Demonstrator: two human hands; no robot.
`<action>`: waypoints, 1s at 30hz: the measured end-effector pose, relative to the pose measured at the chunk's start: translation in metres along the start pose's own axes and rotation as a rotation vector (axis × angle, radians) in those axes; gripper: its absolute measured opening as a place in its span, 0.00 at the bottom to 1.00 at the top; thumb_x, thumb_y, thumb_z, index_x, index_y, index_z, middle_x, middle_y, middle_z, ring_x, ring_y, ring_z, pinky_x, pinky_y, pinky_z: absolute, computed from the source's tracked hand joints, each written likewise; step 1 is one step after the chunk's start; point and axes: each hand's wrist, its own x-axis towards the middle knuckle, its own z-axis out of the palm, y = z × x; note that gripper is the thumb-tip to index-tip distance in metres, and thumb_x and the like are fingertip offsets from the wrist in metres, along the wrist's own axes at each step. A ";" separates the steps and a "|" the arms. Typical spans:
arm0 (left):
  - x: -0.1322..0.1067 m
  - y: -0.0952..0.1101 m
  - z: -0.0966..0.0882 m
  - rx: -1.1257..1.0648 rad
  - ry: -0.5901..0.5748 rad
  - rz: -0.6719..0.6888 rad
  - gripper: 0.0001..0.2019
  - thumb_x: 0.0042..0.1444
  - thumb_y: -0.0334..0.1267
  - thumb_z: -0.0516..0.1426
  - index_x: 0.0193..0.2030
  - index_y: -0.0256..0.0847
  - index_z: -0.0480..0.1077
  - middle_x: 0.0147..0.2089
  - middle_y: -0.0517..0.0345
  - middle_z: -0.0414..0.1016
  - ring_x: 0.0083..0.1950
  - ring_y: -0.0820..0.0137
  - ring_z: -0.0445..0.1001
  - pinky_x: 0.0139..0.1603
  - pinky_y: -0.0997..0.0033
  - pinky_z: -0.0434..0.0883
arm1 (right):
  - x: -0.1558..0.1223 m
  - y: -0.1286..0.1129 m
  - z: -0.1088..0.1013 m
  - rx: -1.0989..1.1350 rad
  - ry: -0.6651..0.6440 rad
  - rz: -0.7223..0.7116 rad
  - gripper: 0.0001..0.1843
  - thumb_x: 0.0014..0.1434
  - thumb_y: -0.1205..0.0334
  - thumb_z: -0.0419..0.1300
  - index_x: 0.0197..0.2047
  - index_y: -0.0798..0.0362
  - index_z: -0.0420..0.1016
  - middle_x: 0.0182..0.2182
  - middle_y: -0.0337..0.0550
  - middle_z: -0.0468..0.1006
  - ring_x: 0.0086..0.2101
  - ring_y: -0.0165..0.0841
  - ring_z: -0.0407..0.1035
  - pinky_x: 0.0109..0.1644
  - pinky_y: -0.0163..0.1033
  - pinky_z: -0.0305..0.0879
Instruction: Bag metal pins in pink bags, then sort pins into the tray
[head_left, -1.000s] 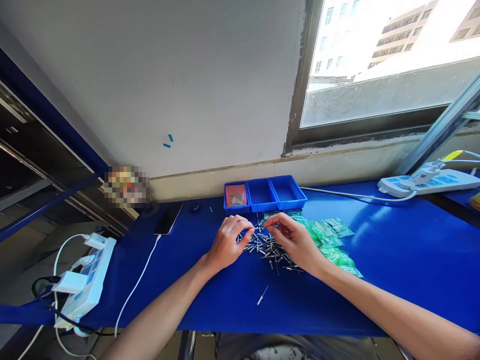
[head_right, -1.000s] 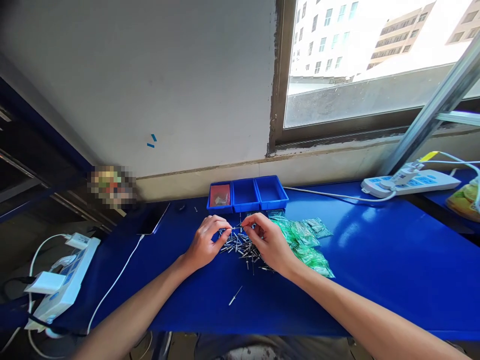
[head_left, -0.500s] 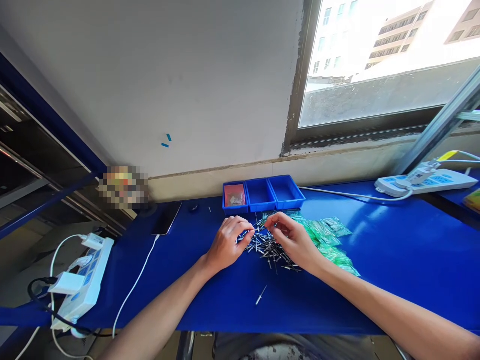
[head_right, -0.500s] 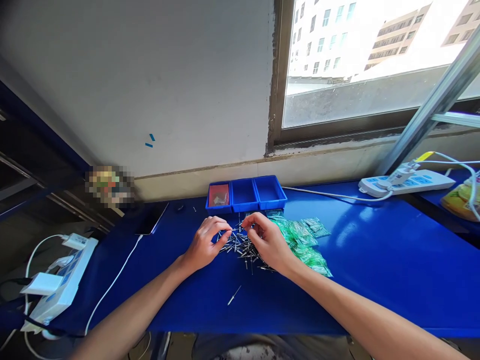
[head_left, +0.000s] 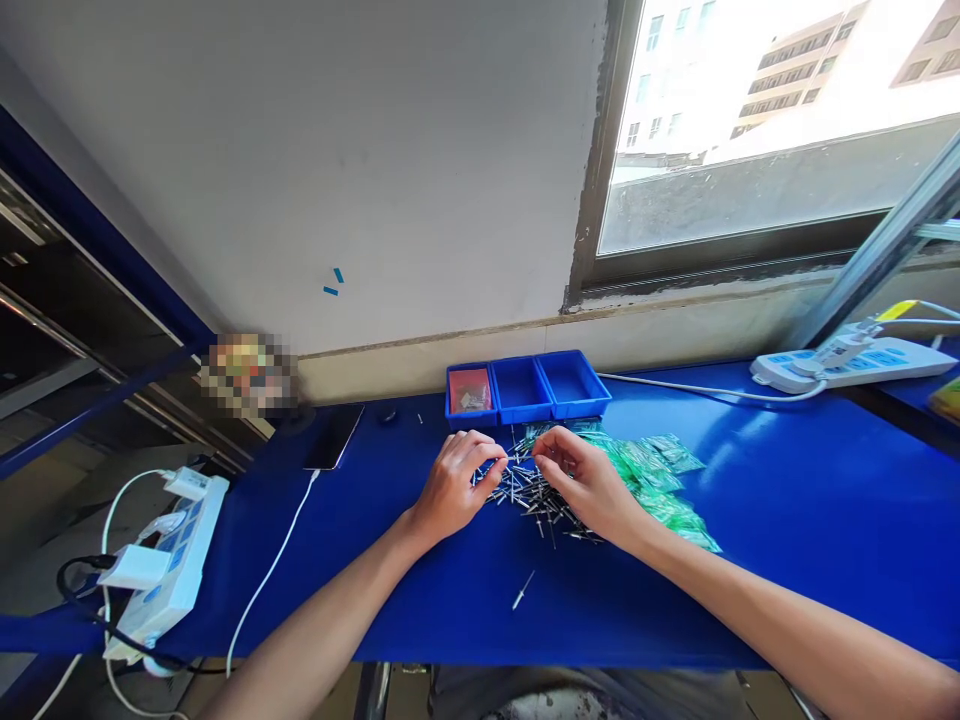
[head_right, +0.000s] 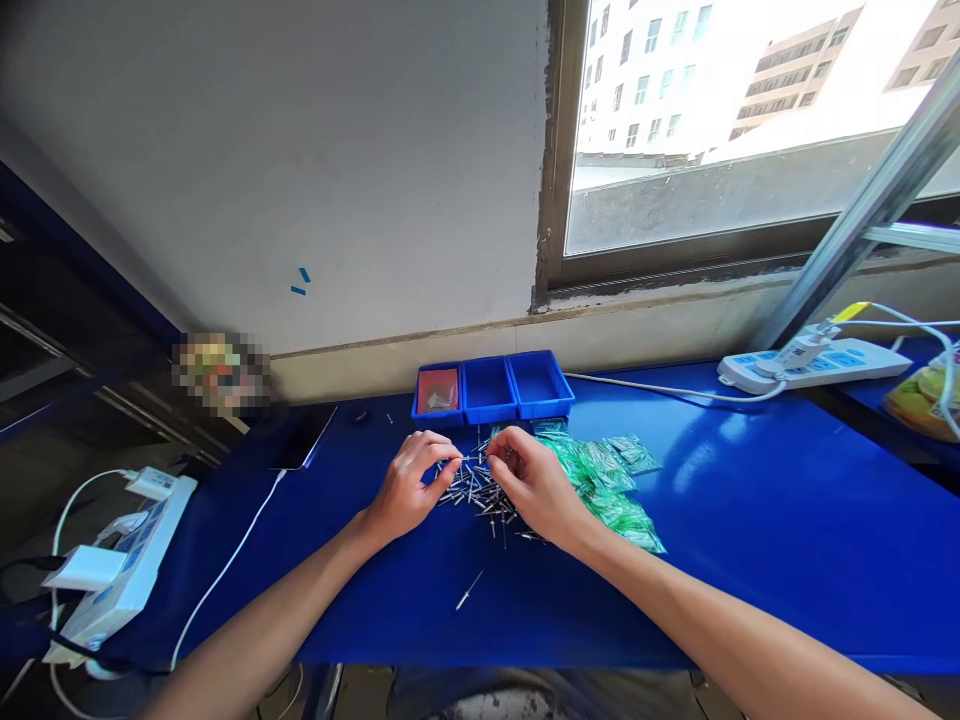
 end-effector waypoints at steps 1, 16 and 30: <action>0.000 0.000 0.000 -0.002 0.003 0.000 0.04 0.73 0.37 0.56 0.47 0.44 0.71 0.46 0.54 0.78 0.49 0.64 0.75 0.53 0.61 0.70 | 0.000 0.000 0.000 -0.001 -0.002 -0.001 0.08 0.70 0.55 0.57 0.40 0.49 0.70 0.30 0.37 0.69 0.30 0.32 0.61 0.33 0.39 0.57; 0.000 0.000 0.000 -0.005 -0.018 -0.006 0.03 0.73 0.37 0.55 0.48 0.44 0.70 0.46 0.54 0.78 0.49 0.64 0.75 0.55 0.60 0.70 | 0.001 0.002 0.000 -0.031 0.007 -0.020 0.11 0.71 0.52 0.56 0.39 0.49 0.68 0.29 0.36 0.68 0.29 0.32 0.60 0.33 0.38 0.58; 0.000 -0.001 0.000 0.019 -0.044 -0.087 0.06 0.74 0.39 0.54 0.53 0.45 0.69 0.47 0.55 0.78 0.50 0.63 0.75 0.56 0.59 0.71 | -0.001 0.007 0.000 -0.059 -0.165 0.021 0.10 0.71 0.52 0.57 0.39 0.49 0.67 0.28 0.35 0.68 0.28 0.31 0.58 0.32 0.37 0.56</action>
